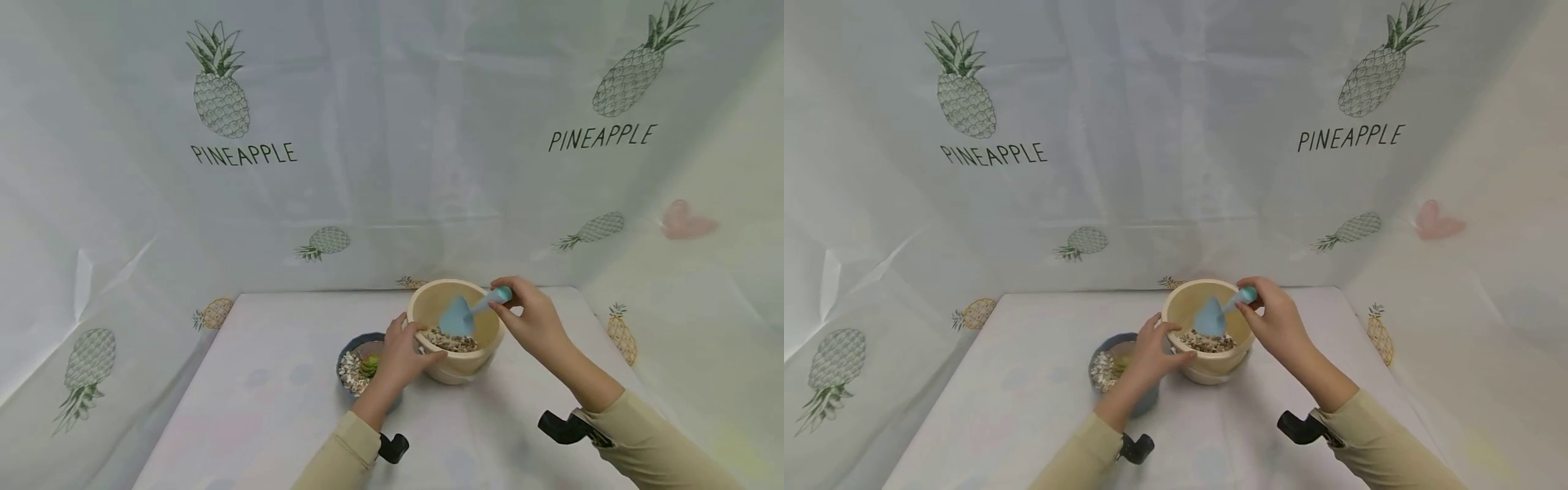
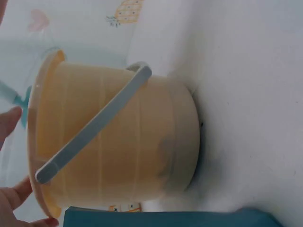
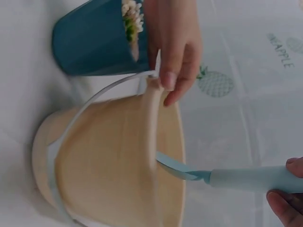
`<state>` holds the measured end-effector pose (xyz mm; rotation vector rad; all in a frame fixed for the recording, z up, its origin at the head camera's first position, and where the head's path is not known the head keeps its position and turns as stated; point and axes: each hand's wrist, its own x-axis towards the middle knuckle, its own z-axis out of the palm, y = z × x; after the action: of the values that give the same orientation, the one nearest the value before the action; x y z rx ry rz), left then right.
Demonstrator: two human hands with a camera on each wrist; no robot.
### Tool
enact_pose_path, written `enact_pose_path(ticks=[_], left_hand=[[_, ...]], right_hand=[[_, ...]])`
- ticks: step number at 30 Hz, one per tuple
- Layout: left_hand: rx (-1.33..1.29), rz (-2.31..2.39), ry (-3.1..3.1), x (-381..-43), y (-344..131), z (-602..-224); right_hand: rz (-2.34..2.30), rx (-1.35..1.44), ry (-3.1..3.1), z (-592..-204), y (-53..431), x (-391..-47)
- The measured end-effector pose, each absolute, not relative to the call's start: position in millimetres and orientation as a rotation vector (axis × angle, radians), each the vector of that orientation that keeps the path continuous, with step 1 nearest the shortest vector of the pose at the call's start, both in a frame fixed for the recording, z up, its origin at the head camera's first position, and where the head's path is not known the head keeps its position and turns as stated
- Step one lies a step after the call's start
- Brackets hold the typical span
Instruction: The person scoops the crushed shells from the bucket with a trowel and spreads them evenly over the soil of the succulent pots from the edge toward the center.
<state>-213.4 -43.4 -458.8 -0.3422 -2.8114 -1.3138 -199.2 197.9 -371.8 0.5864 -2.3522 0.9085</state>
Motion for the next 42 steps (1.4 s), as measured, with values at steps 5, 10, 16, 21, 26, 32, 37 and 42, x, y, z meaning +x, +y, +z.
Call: enact_pose_path(ticks=[5,10,16,21,26,32,37,42], left_hand=[[-0.300,-1.304,-2.796,-215.6,-44.4,-464.4],[-0.342,-1.318,-2.785,-213.7,-47.4,-466.5],[-0.491,-1.206,-2.816,-208.5,-50.7,-469.2],[-0.609,-1.157,-2.812,-205.1,-51.1,-469.0],[-0.668,-1.154,-2.796,-203.6,-50.8,-467.7],[-0.697,-1.124,-2.775,-203.1,-50.7,-468.1],[-0.671,-1.129,-2.763,-202.5,-50.0,-471.0],[-0.634,-1.194,-2.751,-201.4,-49.0,-472.9]], right_hand=[[0.873,0.569,-2.399,-384.8,203.3,-200.7],[0.823,0.550,-2.410,-396.8,208.8,-194.7],[0.728,0.575,-2.382,-410.6,216.3,-185.8],[0.617,0.624,-2.332,-416.2,225.3,-182.0],[0.580,0.687,-2.311,-418.8,233.4,-179.9],[0.618,0.713,-2.368,-426.6,234.0,-174.0],[0.648,0.690,-2.364,-439.2,230.0,-169.6],[0.690,0.633,-2.337,-452.1,225.3,-165.9]])
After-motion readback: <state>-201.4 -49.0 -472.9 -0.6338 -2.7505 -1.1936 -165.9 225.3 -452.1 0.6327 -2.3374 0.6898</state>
